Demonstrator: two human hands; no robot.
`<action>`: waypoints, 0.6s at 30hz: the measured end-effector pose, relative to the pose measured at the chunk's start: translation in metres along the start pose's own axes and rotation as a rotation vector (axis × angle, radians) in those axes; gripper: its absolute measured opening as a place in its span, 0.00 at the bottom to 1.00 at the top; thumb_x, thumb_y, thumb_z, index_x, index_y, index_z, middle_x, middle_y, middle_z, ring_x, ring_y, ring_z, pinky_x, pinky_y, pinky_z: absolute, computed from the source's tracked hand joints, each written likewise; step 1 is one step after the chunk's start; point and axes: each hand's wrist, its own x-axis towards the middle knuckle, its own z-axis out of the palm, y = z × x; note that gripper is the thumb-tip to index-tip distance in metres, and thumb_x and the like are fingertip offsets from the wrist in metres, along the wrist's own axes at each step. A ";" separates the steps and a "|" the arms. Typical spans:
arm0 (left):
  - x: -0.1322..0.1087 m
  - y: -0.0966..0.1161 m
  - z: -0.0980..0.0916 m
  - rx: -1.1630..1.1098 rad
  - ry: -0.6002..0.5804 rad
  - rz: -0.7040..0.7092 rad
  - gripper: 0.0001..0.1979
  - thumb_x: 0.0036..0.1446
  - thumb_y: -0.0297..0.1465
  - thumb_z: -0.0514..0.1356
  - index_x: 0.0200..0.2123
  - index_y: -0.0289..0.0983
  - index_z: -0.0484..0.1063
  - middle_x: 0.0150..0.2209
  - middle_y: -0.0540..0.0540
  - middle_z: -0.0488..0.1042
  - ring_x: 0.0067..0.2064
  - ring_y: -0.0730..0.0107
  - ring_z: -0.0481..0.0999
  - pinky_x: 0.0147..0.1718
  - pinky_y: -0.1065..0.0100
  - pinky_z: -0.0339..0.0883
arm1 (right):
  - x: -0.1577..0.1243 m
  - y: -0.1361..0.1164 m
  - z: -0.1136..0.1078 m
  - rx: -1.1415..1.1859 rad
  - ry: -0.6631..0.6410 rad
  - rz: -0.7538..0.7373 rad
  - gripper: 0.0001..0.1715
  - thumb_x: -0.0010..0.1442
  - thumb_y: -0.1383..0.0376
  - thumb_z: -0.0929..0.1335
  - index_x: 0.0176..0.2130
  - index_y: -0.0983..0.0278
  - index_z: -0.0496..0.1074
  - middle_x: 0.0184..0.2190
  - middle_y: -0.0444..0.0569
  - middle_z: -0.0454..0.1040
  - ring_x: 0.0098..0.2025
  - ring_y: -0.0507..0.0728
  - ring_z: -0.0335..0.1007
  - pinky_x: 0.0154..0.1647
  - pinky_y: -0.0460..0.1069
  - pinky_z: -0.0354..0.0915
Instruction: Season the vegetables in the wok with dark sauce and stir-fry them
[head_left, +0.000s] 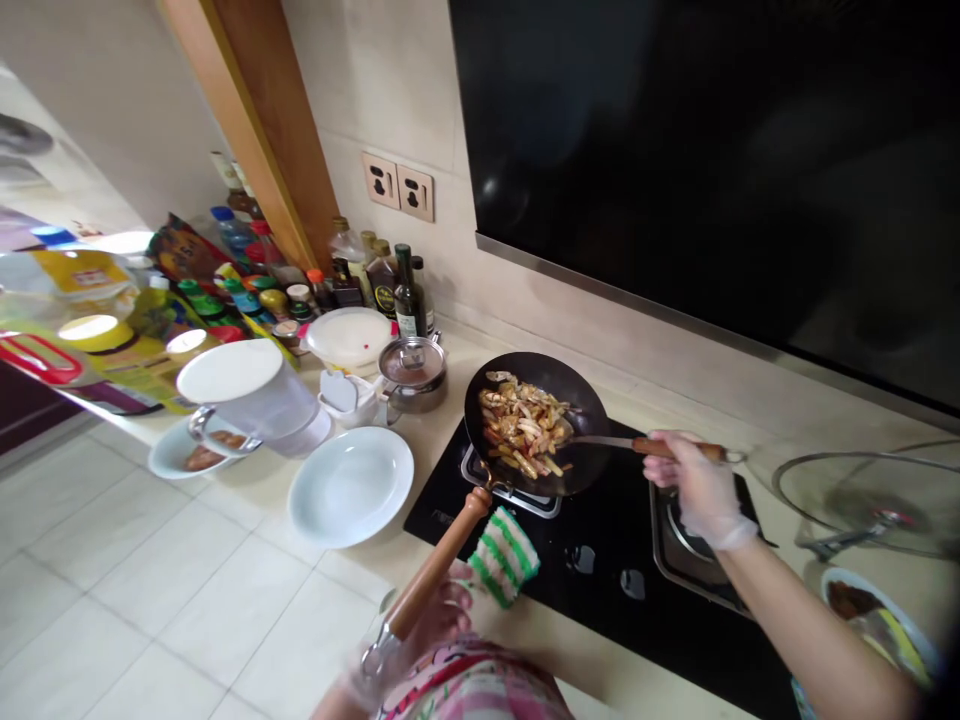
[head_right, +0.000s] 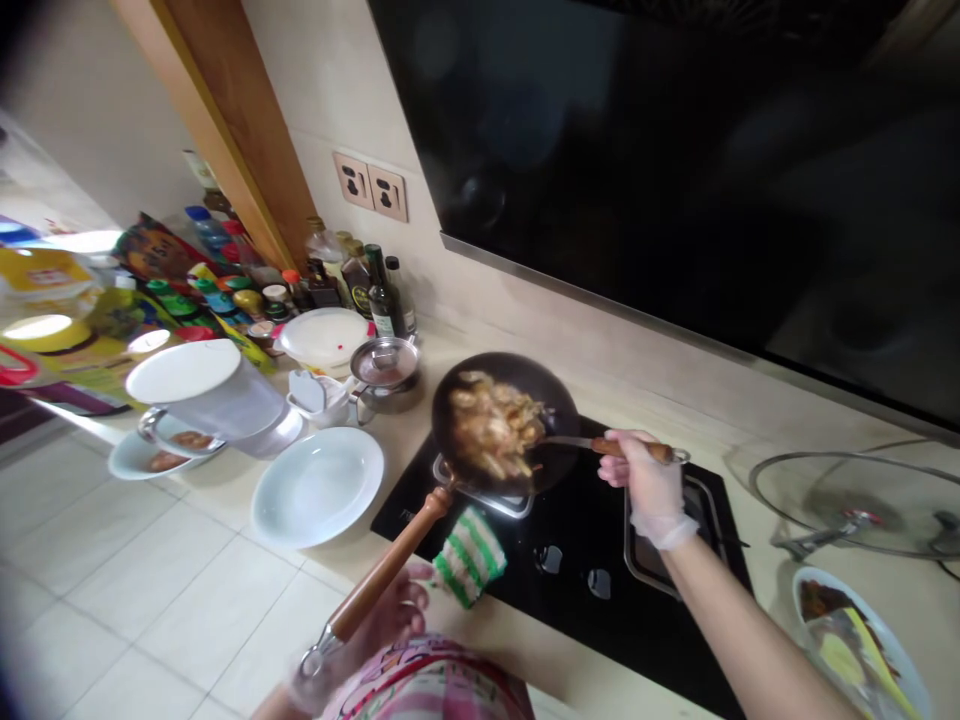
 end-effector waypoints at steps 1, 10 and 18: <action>-0.011 0.013 -0.016 -0.094 0.018 0.015 0.32 0.56 0.61 0.57 0.42 0.37 0.73 0.32 0.47 0.76 0.30 0.68 0.77 0.29 0.70 0.66 | -0.005 0.013 0.007 0.090 -0.002 0.012 0.18 0.48 0.55 0.72 0.35 0.65 0.76 0.17 0.48 0.76 0.17 0.55 0.74 0.15 0.44 0.66; -0.046 0.062 -0.010 0.140 -0.075 -0.060 0.26 0.50 0.51 0.69 0.40 0.35 0.71 0.26 0.48 0.75 0.18 0.77 0.69 0.17 0.74 0.52 | -0.077 -0.009 -0.023 -0.260 -0.343 -0.540 0.14 0.61 0.56 0.72 0.44 0.59 0.80 0.40 0.50 0.84 0.32 0.57 0.82 0.36 0.50 0.79; -0.048 0.059 0.002 0.142 0.010 -0.071 0.36 0.45 0.56 0.69 0.48 0.38 0.70 0.22 0.55 0.70 0.15 0.82 0.60 0.14 0.75 0.42 | -0.033 -0.003 0.016 -0.704 -0.402 -1.216 0.15 0.67 0.67 0.64 0.48 0.62 0.78 0.36 0.52 0.80 0.33 0.54 0.78 0.36 0.49 0.73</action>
